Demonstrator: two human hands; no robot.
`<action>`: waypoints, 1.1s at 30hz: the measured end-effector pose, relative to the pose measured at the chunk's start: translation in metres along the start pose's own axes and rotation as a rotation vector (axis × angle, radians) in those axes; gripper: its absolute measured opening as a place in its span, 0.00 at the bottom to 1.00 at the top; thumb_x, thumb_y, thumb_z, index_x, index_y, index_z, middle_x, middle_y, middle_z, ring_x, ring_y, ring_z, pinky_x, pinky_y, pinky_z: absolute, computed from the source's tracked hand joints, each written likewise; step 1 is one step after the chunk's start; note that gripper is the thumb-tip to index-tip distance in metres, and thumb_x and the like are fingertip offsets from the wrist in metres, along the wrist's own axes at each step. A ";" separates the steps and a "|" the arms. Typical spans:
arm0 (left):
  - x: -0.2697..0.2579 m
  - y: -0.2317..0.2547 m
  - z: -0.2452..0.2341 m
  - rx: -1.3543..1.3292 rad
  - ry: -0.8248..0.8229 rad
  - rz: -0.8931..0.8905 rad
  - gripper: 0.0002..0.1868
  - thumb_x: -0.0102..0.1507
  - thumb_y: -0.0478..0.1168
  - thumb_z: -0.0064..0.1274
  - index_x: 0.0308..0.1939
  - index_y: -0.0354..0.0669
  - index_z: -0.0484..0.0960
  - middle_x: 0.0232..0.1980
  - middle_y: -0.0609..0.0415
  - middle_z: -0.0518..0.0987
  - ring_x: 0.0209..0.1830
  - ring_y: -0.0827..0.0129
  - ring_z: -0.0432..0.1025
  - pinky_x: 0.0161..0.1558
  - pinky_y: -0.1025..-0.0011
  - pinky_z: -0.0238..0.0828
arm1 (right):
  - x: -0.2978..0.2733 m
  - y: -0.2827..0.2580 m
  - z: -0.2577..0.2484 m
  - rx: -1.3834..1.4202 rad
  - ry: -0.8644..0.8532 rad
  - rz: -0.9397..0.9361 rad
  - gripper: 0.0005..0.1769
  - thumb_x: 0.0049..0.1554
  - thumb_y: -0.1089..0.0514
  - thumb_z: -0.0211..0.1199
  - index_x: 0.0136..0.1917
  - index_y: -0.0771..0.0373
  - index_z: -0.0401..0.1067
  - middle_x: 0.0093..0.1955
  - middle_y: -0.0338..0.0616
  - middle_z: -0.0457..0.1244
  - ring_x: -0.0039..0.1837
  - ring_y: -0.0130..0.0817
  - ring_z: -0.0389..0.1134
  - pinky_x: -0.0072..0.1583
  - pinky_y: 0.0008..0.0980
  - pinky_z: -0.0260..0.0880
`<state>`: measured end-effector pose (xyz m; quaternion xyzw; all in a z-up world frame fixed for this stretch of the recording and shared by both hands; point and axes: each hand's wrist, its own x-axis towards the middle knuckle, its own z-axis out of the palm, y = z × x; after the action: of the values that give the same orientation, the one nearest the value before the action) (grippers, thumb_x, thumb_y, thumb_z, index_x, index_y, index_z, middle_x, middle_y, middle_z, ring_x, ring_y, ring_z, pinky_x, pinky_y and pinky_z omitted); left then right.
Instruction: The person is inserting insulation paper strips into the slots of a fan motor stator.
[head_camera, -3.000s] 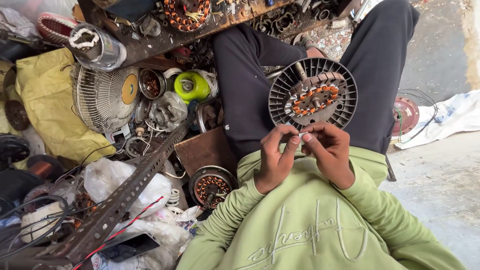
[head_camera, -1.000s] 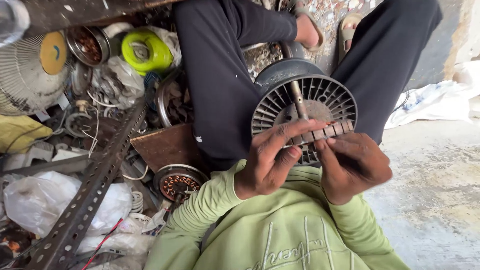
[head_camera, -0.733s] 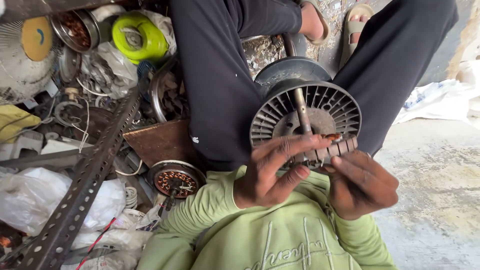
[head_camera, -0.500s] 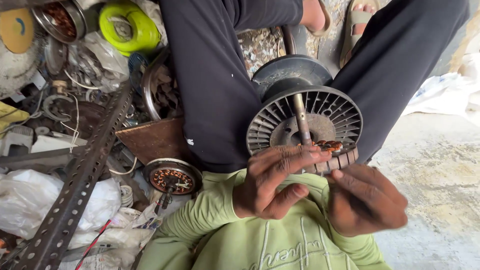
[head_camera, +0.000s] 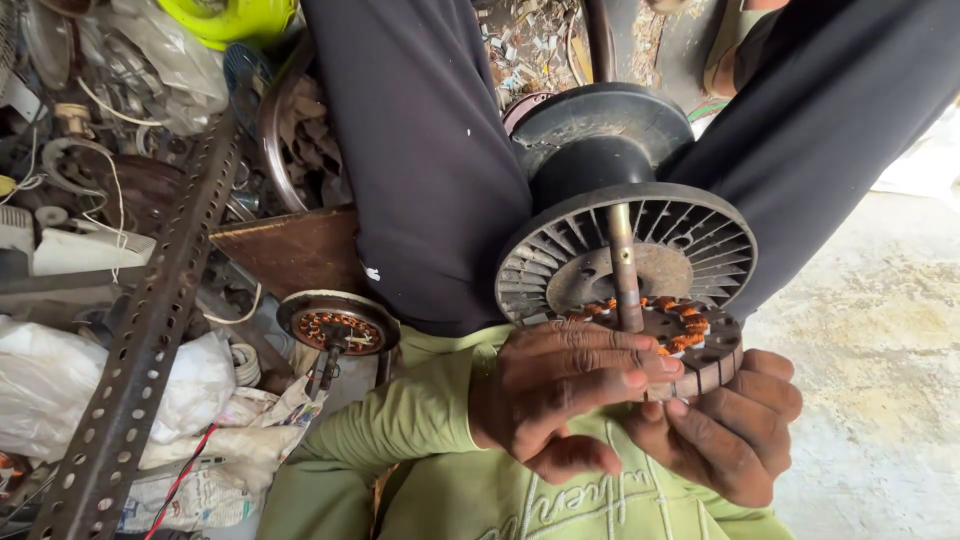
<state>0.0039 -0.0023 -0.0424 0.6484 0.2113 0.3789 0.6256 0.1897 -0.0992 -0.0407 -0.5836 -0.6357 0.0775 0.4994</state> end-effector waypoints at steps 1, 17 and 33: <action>0.000 -0.001 0.000 -0.047 0.020 0.035 0.32 0.78 0.56 0.43 0.76 0.37 0.58 0.67 0.40 0.77 0.68 0.52 0.77 0.70 0.59 0.77 | -0.001 -0.004 -0.002 -0.029 -0.022 0.061 0.13 0.47 0.57 0.76 0.39 0.58 0.71 0.33 0.37 0.61 0.39 0.34 0.60 0.43 0.37 0.57; -0.012 -0.014 0.008 -0.143 0.123 0.136 0.35 0.76 0.55 0.49 0.79 0.40 0.54 0.70 0.37 0.70 0.65 0.50 0.78 0.61 0.59 0.83 | -0.007 0.006 -0.001 0.239 0.146 0.379 0.21 0.46 0.56 0.79 0.45 0.63 0.69 0.48 0.50 0.63 0.51 0.48 0.70 0.56 0.45 0.75; -0.013 -0.016 0.015 -0.165 0.184 0.131 0.38 0.72 0.58 0.51 0.78 0.42 0.56 0.61 0.40 0.77 0.60 0.49 0.81 0.59 0.57 0.85 | 0.020 -0.002 -0.010 0.267 -0.044 0.494 0.23 0.43 0.62 0.80 0.45 0.58 0.66 0.46 0.49 0.68 0.50 0.35 0.70 0.52 0.35 0.74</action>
<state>0.0109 -0.0196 -0.0600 0.5698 0.1931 0.4927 0.6288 0.1991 -0.0879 -0.0240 -0.6481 -0.4689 0.2926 0.5239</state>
